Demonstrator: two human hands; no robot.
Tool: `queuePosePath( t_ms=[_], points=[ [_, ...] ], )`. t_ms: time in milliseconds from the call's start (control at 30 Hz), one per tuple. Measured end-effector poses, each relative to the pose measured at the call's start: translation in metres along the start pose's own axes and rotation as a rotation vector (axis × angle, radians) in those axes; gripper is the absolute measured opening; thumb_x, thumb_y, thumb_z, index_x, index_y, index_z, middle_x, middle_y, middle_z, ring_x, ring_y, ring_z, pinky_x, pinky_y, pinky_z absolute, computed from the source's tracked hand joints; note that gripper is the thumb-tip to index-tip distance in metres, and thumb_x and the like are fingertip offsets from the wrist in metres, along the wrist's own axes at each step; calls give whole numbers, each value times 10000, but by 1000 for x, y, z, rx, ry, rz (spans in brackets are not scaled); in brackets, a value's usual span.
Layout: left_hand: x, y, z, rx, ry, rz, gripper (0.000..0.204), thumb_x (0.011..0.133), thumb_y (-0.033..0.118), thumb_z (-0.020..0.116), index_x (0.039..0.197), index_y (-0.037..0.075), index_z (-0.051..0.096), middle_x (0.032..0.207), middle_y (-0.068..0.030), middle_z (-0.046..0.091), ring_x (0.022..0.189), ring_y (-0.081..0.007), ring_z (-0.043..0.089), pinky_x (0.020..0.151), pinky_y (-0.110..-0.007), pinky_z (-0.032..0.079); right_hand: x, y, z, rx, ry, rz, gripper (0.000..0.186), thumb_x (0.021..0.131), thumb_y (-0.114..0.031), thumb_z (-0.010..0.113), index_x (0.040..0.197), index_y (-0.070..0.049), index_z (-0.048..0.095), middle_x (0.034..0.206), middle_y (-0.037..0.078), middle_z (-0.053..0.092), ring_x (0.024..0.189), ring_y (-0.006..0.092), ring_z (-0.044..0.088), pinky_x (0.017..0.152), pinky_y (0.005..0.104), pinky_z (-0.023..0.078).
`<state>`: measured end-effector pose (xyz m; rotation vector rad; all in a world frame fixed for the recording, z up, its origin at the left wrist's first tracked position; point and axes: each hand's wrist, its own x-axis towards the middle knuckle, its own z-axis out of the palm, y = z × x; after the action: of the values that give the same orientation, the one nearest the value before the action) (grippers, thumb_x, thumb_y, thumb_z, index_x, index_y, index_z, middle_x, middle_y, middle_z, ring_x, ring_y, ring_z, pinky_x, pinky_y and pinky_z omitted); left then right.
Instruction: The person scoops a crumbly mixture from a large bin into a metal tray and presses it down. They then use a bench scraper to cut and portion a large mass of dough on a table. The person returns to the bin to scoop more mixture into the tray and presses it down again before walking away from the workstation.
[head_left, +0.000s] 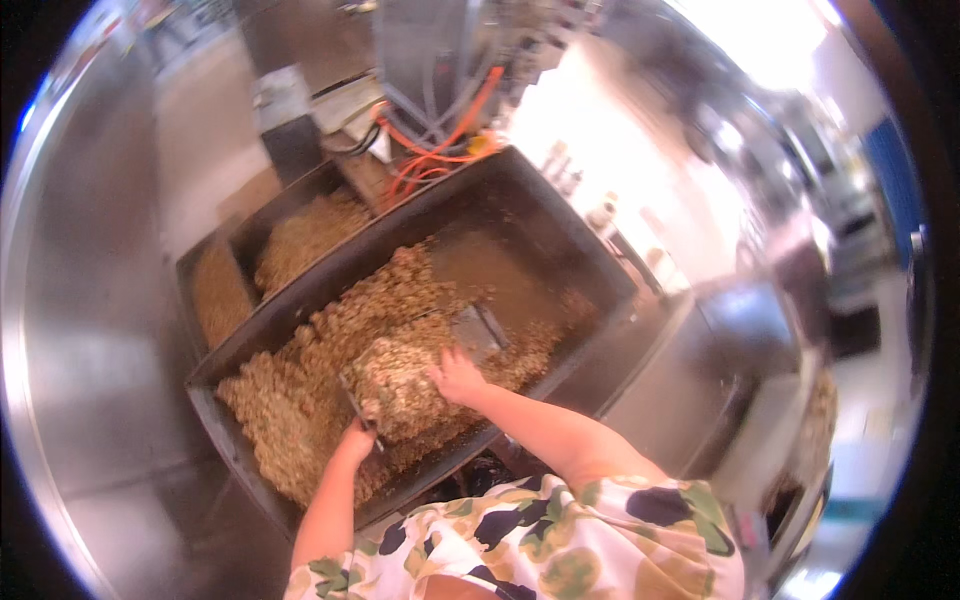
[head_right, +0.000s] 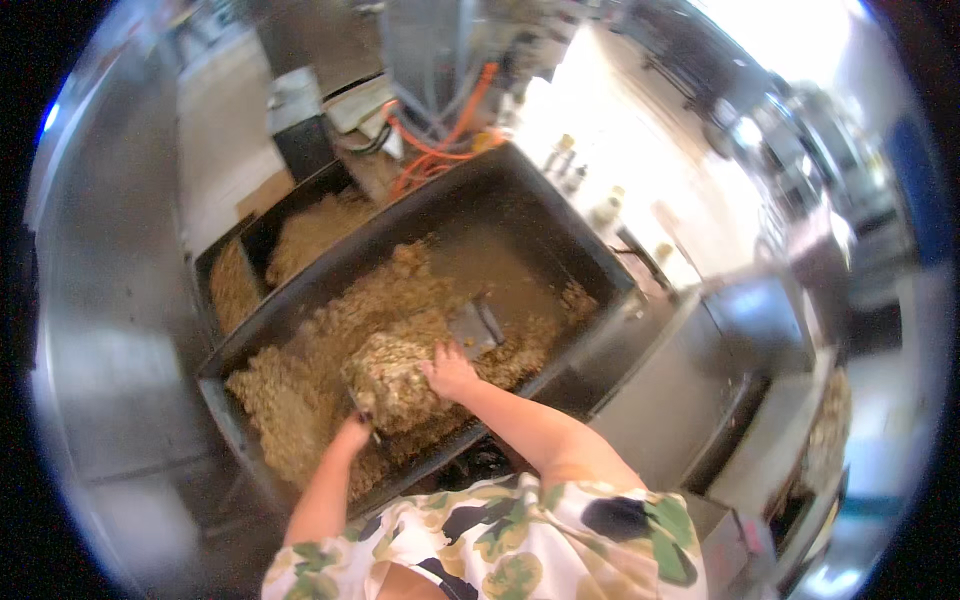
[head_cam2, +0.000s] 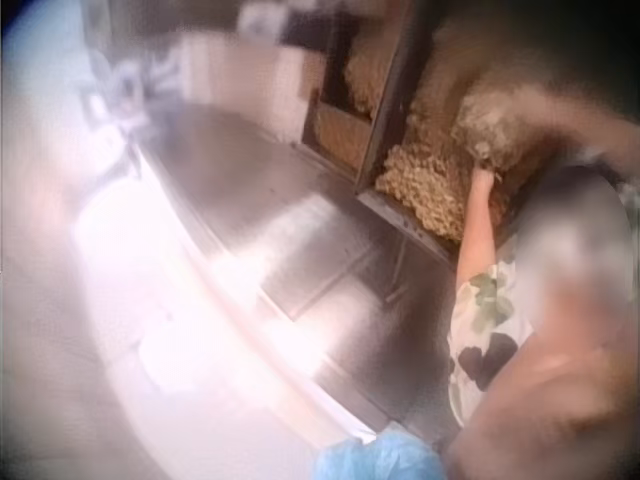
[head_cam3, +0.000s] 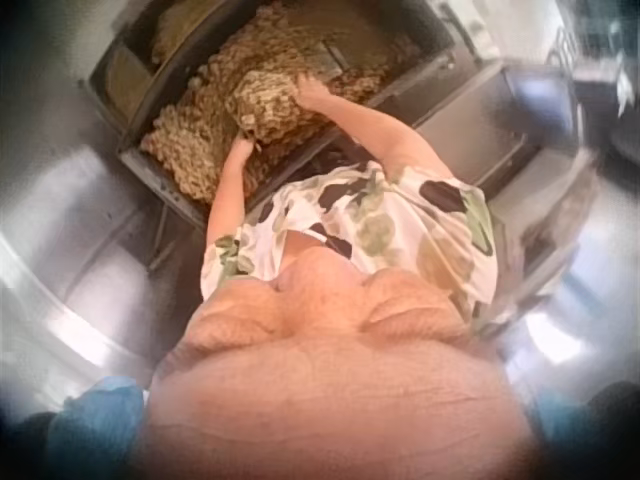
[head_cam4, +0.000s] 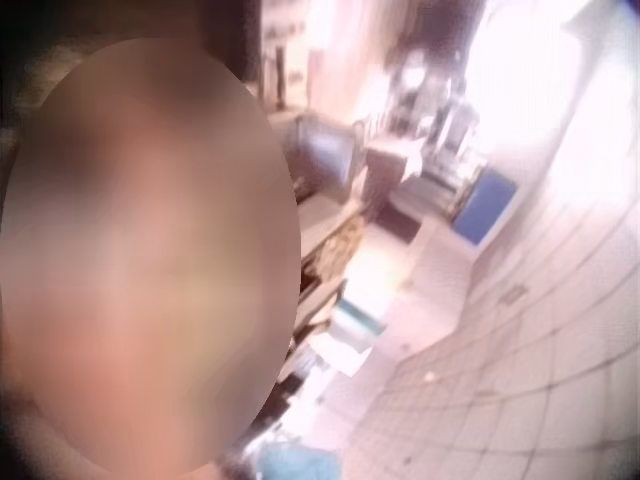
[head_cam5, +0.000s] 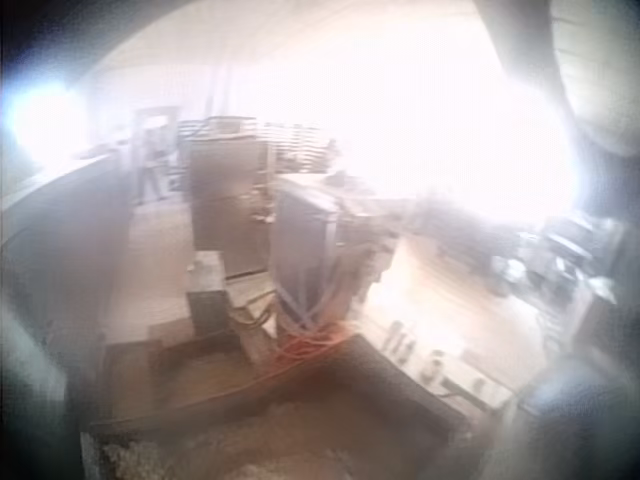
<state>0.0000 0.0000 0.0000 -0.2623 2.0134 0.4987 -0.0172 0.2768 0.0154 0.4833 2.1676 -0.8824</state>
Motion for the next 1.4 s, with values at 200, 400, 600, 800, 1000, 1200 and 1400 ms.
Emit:
queuePosePath(
  t_ms=[200, 400, 600, 800, 1000, 1200, 1400],
  points=[
    [21, 0, 31, -458, 575, 387, 319, 783, 81, 645, 1100, 60, 612, 719, -82, 626, 644, -203, 585, 635, -348, 477, -66, 12, -69, 24, 545, -297, 353, 911, -237, 562, 1215, -57, 587, 1376, 167, 464, 1283, 332, 411, 1050, 405, 363],
    [-3, 26, 15, 71, 836, 578, 355, 751, -31, 594, 1093, 54, 631, 1095, -139, 590, 940, -201, 583, 836, -312, 459, -82, 42, -55, 298, 490, -387, 475, 821, -99, 605, 1289, -134, 535, 1401, 149, 428, 1253, 333, 449, 978, 356, 433],
    [-15, 79, -5, -179, 607, 585, 203, 843, 52, 603, 1037, 14, 652, 1045, -123, 623, 977, -199, 600, 846, -327, 476, -166, 84, -88, 394, 655, -535, 449, 827, -117, 619, 1268, -82, 541, 1365, 145, 465, 1230, 310, 482, 986, 354, 428],
    [-54, 141, 22, -149, 663, 992, 256, 881, 20, 558, 1130, -24, 595, 1147, -119, 562, 1066, -228, 566, 892, -327, 468, -378, 147, -133, 582, 1166, -698, 263, 881, -98, 587, 1122, 2, 620, 1203, 151, 601, 1113, 267, 570, 988, 348, 445],
    [-188, 276, 95, -265, 261, 1223, 318, 966, 168, 497, 1209, -24, 569, 1277, -131, 539, 1195, -241, 497, 1031, -339, 365, -551, 258, -149, 764, 1677, -369, 196, 926, -55, 535, 1093, -38, 637, 1152, 44, 619, 1100, 147, 547, 964, 288, 415],
    [-303, 439, 226, -207, -220, 1613, 394, 1004, 236, 434, 1273, -35, 531, 1340, -136, 510, 1278, -228, 441, 1090, -333, 294, -652, 373, -162, 924, 1845, -337, 262, 974, -201, 523, 1132, -24, 633, 1101, 69, 653, 1060, 159, 574, 949, 311, 398],
    [-396, 597, 351, 27, -303, 1721, 649, 991, 547, 240, 1431, 95, 390, 1478, -140, 369, 1386, -256, 295, 1130, -400, 213, -673, 504, -221, 1115, 1814, -395, 299, 978, -281, 505, 1147, -62, 617, 1148, 35, 623, 1099, 147, 537, 945, 324, 373]
  ],
)
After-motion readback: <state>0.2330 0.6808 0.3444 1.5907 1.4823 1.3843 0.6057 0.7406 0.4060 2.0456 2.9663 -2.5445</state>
